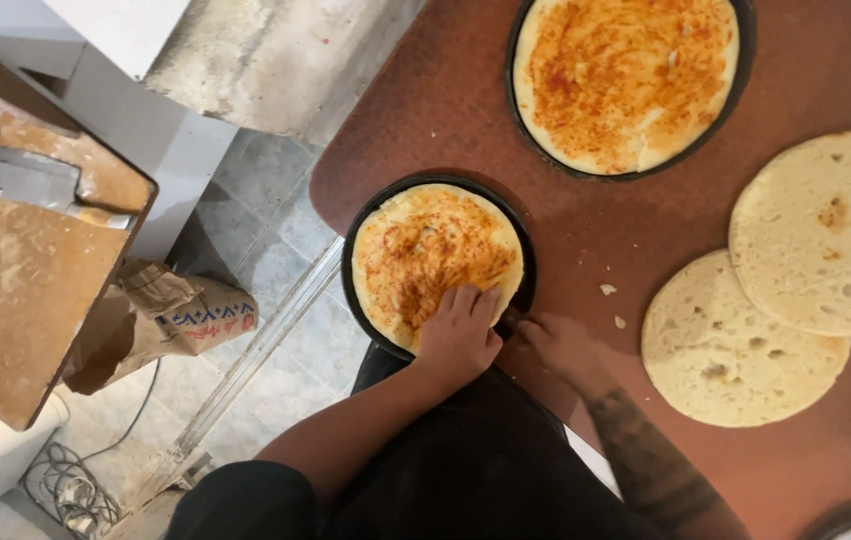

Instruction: Removing baked pizzas from pans using a spatula and stacking them on a table.

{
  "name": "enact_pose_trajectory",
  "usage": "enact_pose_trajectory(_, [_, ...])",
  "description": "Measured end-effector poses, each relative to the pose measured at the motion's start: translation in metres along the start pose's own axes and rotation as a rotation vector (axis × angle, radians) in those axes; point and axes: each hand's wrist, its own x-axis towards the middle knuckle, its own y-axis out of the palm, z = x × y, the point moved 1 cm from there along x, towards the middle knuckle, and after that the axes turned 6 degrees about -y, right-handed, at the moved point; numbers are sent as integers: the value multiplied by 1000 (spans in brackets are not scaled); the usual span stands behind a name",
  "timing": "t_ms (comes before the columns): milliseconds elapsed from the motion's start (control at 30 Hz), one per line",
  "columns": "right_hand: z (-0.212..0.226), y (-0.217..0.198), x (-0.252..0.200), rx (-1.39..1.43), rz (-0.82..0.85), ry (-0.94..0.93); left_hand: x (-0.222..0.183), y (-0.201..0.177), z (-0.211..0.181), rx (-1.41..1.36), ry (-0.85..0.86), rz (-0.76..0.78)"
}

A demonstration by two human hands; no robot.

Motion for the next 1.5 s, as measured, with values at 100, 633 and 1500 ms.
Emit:
enact_pose_trajectory(100, [-11,24,39,-2,-6,-173,-4,5,2,-46,-46,48])
enact_pose_trajectory(633, [3,45,55,388,-30,-207,-1,-5,7,-104,-81,320])
enact_pose_trajectory(1500, [-74,48,132,-91,-5,-340,-5,4,153,-392,-616,-8])
